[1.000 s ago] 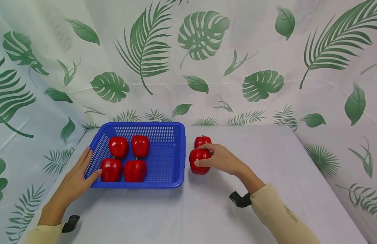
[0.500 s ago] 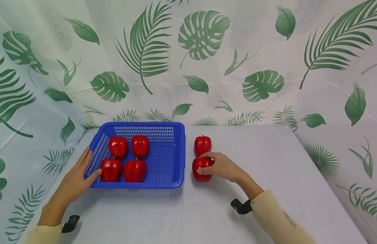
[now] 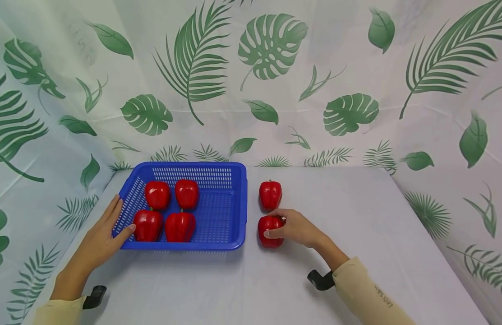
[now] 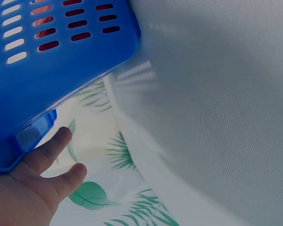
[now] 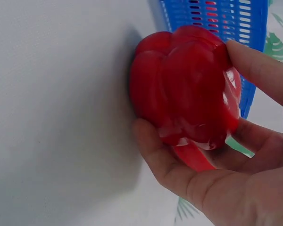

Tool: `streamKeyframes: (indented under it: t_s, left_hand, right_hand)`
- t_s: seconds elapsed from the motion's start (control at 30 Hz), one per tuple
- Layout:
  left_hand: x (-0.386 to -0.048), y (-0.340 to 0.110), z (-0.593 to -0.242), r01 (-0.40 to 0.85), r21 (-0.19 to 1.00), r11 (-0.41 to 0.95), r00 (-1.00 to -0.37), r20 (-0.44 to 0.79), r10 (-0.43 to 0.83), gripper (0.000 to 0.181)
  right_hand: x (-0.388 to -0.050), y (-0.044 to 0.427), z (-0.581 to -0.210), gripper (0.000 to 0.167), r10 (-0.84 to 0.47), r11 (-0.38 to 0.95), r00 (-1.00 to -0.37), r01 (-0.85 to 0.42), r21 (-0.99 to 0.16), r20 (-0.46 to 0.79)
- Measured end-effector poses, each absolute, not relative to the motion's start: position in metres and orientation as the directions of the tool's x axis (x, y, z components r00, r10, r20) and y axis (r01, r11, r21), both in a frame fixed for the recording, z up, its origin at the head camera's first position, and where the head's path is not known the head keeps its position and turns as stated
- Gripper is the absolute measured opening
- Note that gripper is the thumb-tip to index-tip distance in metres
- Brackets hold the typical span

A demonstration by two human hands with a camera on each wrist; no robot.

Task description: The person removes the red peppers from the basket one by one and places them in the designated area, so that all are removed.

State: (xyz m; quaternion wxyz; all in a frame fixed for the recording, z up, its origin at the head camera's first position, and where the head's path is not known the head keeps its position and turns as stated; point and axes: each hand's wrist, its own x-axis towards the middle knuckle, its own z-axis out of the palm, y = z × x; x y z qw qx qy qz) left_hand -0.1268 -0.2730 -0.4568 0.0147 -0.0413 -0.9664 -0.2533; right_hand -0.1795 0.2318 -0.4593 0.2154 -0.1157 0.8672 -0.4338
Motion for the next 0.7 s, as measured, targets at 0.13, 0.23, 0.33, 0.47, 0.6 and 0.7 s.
streamKeyframes:
  t_s: [0.13, 0.23, 0.33, 0.47, 0.6, 0.7]
  left_hand:
    - [-0.1273, -0.2733, -0.4568, 0.093, 0.491, 0.866, -0.996, 0.053, 0.076, 0.094]
    - [-0.1273, -0.2734, -0.4567, 0.093, 0.494, 0.864, -0.996, 0.056, 0.075, 0.094]
    - [-0.127, -0.2733, -0.4566, 0.093, 0.497, 0.863, -0.996, 0.058, 0.074, 0.095]
    - [-0.1266, -0.2728, -0.4561, 0.093, 0.498, 0.862, -0.996, 0.056, 0.075, 0.095]
    - [-0.1263, -0.2726, -0.4556, 0.093, 0.499, 0.862, -0.996, 0.056, 0.075, 0.095]
    - [-0.1259, -0.2726, -0.4556, 0.093, 0.5, 0.861, -0.996, 0.056, 0.075, 0.094]
  right_hand:
    - [-0.1793, 0.2319, -0.4602, 0.057, -0.398, 0.591, -0.875, -0.015, -0.807, -0.275]
    - [-0.1787, 0.2315, -0.4586, 0.058, -0.413, 0.583, -0.867, -0.015, -0.812, -0.28]
    - [-0.1781, 0.2316, -0.4566, 0.061, -0.426, 0.579, -0.858, -0.014, -0.815, -0.288]
    - [-0.1778, 0.2322, -0.4566, 0.065, -0.423, 0.584, -0.854, -0.002, -0.812, -0.303]
    - [-0.178, 0.234, -0.458, 0.068, -0.411, 0.594, -0.858, 0.006, -0.805, -0.31]
    - [-0.1776, 0.2358, -0.4578, 0.069, -0.41, 0.593, -0.86, 0.002, -0.805, -0.304]
